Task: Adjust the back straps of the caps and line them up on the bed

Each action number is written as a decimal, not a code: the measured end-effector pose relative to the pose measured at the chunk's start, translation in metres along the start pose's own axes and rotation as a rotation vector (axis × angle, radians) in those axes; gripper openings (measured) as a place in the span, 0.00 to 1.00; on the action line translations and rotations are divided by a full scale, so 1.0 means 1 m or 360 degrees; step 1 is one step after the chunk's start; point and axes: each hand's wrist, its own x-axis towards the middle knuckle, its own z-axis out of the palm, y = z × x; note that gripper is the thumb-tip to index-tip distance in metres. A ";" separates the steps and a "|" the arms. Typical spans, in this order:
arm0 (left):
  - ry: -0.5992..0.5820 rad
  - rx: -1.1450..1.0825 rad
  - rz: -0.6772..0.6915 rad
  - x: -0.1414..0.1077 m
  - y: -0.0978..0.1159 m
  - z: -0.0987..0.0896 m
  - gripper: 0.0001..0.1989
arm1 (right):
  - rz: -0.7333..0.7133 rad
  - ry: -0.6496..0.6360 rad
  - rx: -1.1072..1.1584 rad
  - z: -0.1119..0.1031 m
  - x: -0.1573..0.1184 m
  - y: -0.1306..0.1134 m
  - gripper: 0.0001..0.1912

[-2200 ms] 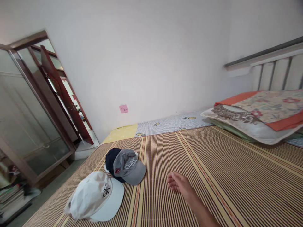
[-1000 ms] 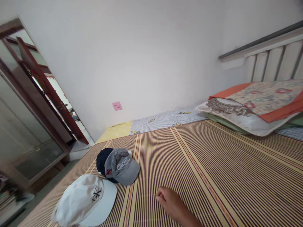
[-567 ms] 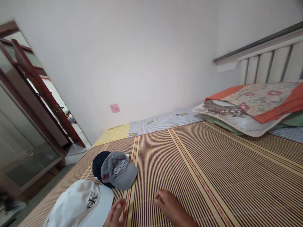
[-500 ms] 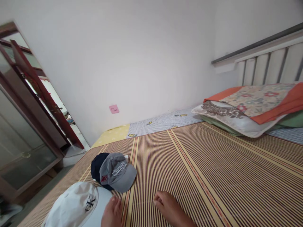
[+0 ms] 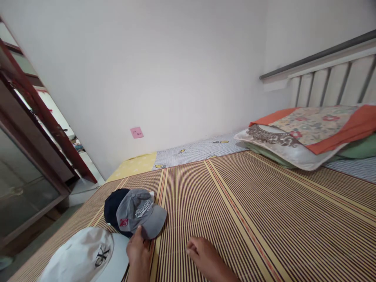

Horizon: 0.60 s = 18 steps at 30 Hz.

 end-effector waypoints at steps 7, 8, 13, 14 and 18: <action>-0.0098 -0.0121 -0.0007 -0.027 0.000 0.021 0.19 | 0.0076 0.0056 0.0271 0.009 0.010 0.011 0.09; -0.0127 -0.0149 0.0001 -0.034 -0.001 0.024 0.20 | 0.0114 0.0058 0.0355 0.009 0.014 0.013 0.14; -0.0506 -0.0309 -0.0213 -0.074 -0.009 0.035 0.16 | 0.0309 0.0086 0.1116 -0.008 0.028 0.019 0.40; -0.0581 -0.0310 -0.0285 -0.081 -0.012 0.036 0.15 | 0.0294 0.0061 0.1345 -0.014 0.028 0.018 0.42; -0.0766 -0.0179 -0.0521 -0.100 -0.028 0.036 0.09 | 0.0070 0.0052 0.1753 -0.043 0.020 0.015 0.39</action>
